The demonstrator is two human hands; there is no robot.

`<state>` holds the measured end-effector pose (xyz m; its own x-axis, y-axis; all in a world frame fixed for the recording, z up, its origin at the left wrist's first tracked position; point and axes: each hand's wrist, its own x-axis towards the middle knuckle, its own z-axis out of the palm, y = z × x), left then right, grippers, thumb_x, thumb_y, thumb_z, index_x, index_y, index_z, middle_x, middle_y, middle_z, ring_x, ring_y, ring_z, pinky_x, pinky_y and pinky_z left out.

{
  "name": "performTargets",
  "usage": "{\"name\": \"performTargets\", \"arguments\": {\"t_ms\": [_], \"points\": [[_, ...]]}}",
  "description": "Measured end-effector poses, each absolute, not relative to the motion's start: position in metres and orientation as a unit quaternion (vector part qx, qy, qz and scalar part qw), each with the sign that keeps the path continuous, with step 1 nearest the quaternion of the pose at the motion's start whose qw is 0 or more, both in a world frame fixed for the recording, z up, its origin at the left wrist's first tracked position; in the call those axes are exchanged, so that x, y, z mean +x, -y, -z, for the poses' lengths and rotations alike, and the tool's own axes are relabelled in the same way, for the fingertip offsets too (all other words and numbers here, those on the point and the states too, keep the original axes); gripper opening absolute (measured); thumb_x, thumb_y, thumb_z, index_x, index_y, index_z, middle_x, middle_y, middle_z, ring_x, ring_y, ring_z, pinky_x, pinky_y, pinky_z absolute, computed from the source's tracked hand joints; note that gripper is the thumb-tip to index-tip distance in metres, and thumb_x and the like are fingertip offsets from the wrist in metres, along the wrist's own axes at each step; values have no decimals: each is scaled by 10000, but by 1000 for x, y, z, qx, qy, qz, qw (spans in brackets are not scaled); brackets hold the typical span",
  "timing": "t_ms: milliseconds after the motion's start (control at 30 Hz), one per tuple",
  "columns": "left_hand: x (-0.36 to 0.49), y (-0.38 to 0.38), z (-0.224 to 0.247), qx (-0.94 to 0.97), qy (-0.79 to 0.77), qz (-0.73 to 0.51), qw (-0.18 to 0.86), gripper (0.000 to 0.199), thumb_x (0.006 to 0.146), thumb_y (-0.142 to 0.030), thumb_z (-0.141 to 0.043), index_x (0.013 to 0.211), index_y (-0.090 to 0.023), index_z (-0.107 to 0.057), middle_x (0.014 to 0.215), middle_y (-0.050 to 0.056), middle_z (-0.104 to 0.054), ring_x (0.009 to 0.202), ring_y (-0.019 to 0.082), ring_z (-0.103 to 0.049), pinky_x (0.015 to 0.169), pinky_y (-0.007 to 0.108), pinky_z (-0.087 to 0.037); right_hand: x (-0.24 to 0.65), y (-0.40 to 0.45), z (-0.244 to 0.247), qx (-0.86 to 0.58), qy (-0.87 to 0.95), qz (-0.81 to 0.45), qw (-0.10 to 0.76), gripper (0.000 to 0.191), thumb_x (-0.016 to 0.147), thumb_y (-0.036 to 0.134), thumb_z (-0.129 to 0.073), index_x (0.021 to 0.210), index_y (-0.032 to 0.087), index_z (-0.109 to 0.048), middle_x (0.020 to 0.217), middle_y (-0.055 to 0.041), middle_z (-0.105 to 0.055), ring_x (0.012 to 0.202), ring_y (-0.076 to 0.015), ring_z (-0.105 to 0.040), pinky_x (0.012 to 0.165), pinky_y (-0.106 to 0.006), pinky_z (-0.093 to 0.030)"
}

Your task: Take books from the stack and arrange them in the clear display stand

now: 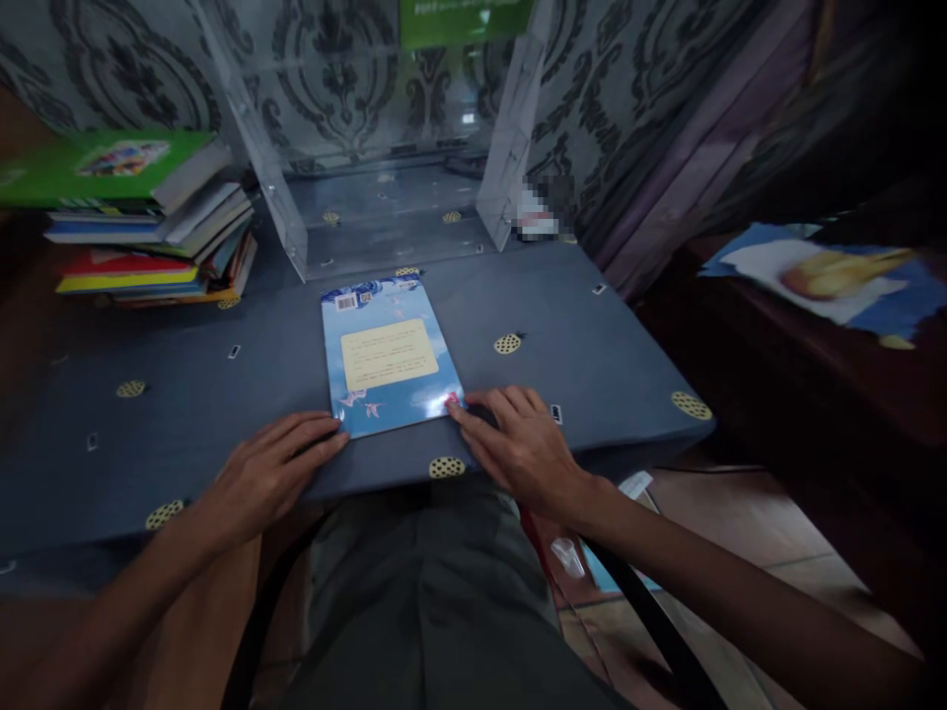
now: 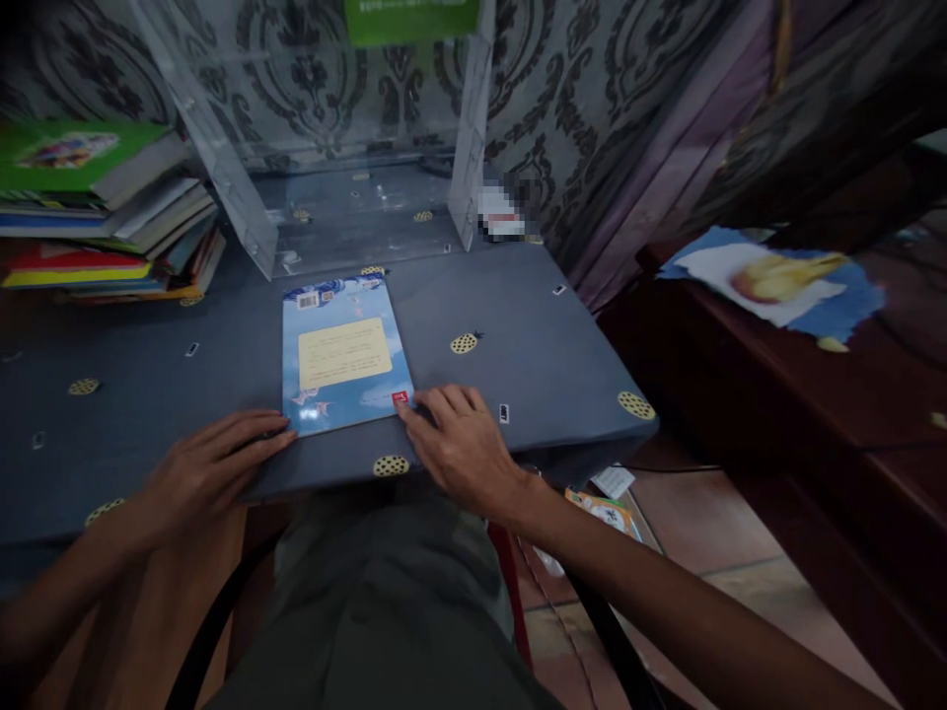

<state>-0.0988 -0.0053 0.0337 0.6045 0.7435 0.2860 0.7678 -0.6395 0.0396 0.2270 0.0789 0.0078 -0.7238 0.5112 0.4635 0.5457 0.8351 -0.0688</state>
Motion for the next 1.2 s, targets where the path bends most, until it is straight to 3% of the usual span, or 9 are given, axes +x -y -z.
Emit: {"name": "performTargets", "arguments": {"t_ms": [167, 400, 600, 733, 833, 900, 933, 1033, 1200], "points": [[-115, -33, -60, -936, 344, -26, 75, 660, 875, -36, -475, 1494, -258, -413, 1449, 101, -569, 1380, 289, -484, 1101, 473, -422, 223, -83, -6, -253, 924, -38, 284, 301, 967, 170, -507, 1219, 161, -673, 1249, -143, -696, 1223, -305, -600, 978, -545, -533], [-94, -80, -66, -966, 237, -36, 93, 698, 853, -31, -595, 1442, -372, -441, 1441, 55, -581, 1409, 281, -462, 1160, 490, -394, 224, -91, -6, -252, 920, -68, 293, 316, 948, 187, -551, 1240, 178, -672, 1188, -127, -734, 1173, -289, -661, 1007, -561, -548], [-108, -86, -56, -964, 237, 14, 120, 524, 944, -46, -459, 1458, -142, -414, 1423, 162, -583, 1374, 272, -504, 1111, 435, -460, 226, -94, -8, -254, 925, -73, 272, 350, 915, 293, -665, 1247, 182, -641, 1211, -120, -718, 1171, -298, -646, 970, -550, -562], [-101, -89, -61, -942, 269, 177, 92, 367, 1028, -225, -430, 1378, -132, -490, 1273, 156, -688, 1273, 230, -601, 1110, 466, -461, 230, -98, -6, -265, 908, -107, 308, 386, 911, 280, -667, 1281, 179, -620, 1161, -126, -721, 1083, -287, -661, 885, -499, -599], [-74, -95, -84, -904, 286, 311, 70, 324, 1045, -376, -400, 1157, -179, -631, 1030, 105, -757, 1024, 210, -710, 989, 429, -536, 236, -108, -16, -261, 867, -154, 395, 314, 958, 196, -547, 1250, 248, -650, 1099, -85, -744, 999, -243, -685, 861, -464, -599], [-54, -103, -109, -867, 342, 357, 56, 394, 1038, -441, -398, 932, -178, -671, 821, 59, -727, 774, 172, -695, 729, 317, -563, 239, -122, -35, -278, 824, -202, 451, 223, 953, 240, -569, 1117, 270, -716, 978, -52, -760, 894, -226, -699, 791, -421, -599], [-46, -107, -122, -837, 385, 386, 53, 394, 1017, -459, -448, 823, -186, -656, 685, 13, -659, 627, 141, -626, 589, 271, -506, 239, -131, -48, -295, 797, -234, 472, 160, 930, 291, -620, 1034, 269, -741, 903, -37, -756, 825, -216, -696, 740, -391, -594], [-35, -123, -151, -721, 470, 506, -52, 366, 962, -448, -550, 695, -199, -569, 560, -47, -487, 508, 98, -462, 487, 218, -394, 232, -161, -88, -326, 697, -354, 531, 222, 791, 444, -781, 873, 240, -749, 691, 10, -679, 608, -154, -617, 577, -294, -534], [-46, -136, -120, -508, 495, 587, -391, 354, 775, -518, -715, 855, -196, -592, 646, -44, -586, 527, 104, -520, 547, 226, -481, 197, -212, -91, -299, 603, -550, 495, 434, 663, 577, -809, 805, 181, -700, 642, 24, -602, 517, -87, -479, 459, -223, -391]]}}
